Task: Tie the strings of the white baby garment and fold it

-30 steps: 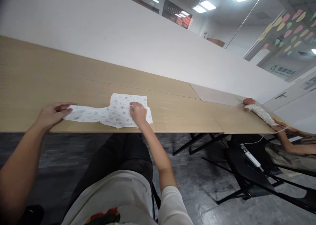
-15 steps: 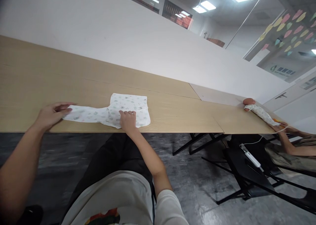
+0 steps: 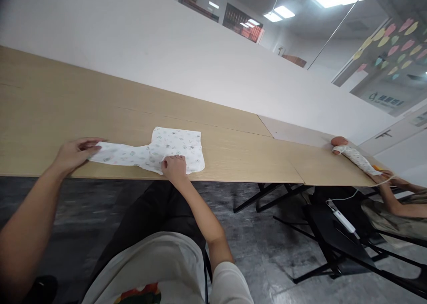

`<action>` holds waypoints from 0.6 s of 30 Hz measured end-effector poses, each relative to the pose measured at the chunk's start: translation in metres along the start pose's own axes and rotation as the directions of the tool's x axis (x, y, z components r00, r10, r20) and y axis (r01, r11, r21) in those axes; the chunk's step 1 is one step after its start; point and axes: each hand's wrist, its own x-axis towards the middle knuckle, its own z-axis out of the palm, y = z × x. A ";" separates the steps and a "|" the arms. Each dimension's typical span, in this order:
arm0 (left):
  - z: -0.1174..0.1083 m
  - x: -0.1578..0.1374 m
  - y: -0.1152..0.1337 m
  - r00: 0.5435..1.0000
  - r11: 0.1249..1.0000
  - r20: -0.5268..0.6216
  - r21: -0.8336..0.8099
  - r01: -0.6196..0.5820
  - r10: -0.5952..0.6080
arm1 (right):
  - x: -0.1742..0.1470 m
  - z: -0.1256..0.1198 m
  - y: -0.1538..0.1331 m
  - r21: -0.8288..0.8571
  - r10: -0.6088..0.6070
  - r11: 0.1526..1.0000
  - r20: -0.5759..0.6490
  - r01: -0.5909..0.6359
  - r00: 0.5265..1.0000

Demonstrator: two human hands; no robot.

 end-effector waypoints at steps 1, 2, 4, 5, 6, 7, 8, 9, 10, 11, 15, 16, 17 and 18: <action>0.000 0.001 -0.001 1.000 1.000 -0.002 0.000 0.000 0.000 | 0.000 -0.002 -0.001 -0.006 0.001 1.000 -0.001 -0.001 1.000; 0.000 0.001 -0.003 1.000 1.000 0.000 -0.003 -0.002 0.002 | 0.001 -0.004 -0.003 -0.015 0.003 1.000 -0.002 -0.003 1.000; 0.001 0.003 -0.006 1.000 1.000 0.000 -0.014 -0.003 0.003 | 0.005 -0.009 -0.013 -0.031 -0.001 1.000 -0.014 0.001 1.000; 0.001 0.003 -0.007 1.000 1.000 -0.006 -0.021 -0.002 0.002 | 0.008 -0.010 -0.022 -0.032 -0.016 0.999 -0.023 0.015 1.000; 0.001 0.004 -0.007 1.000 0.999 -0.017 -0.032 0.005 -0.005 | 0.013 -0.011 -0.033 -0.028 -0.042 0.999 -0.028 0.042 0.999; 0.002 0.004 -0.006 0.999 0.998 -0.035 -0.052 0.017 -0.019 | 0.019 -0.011 -0.046 -0.019 -0.085 0.996 -0.027 0.084 0.996; 0.002 0.004 -0.005 0.998 0.996 -0.055 -0.082 0.035 -0.040 | 0.025 -0.009 -0.061 -0.008 -0.139 0.990 -0.015 0.139 0.990; 0.002 0.003 -0.003 0.995 0.991 -0.072 -0.117 0.059 -0.068 | 0.032 -0.005 -0.077 0.000 -0.207 0.978 0.011 0.207 0.978; 0.002 0.003 -0.001 0.992 0.985 -0.081 -0.152 0.085 -0.098 | 0.040 0.001 -0.093 0.006 -0.279 0.960 0.033 0.279 0.960; 0.001 0.002 0.001 0.988 0.977 -0.085 -0.183 0.110 -0.127 | 0.047 0.007 -0.109 0.012 -0.340 0.941 0.062 0.340 0.939; 0.000 0.000 0.005 0.983 0.963 -0.103 -0.237 0.126 -0.154 | 0.071 0.035 -0.160 0.014 -0.369 0.930 0.065 0.369 0.927; 0.000 0.000 0.005 0.986 0.969 -0.112 -0.230 0.095 -0.124 | 0.074 0.040 -0.167 0.014 -0.360 0.933 0.055 0.360 0.931; 0.000 -0.001 0.005 0.990 0.980 -0.115 -0.192 0.055 -0.078 | 0.076 0.044 -0.172 0.012 -0.355 0.935 0.045 0.355 0.934; -0.001 -0.001 0.005 0.994 0.992 -0.106 -0.129 0.013 -0.027 | 0.077 0.047 -0.175 0.008 -0.353 0.935 0.039 0.353 0.935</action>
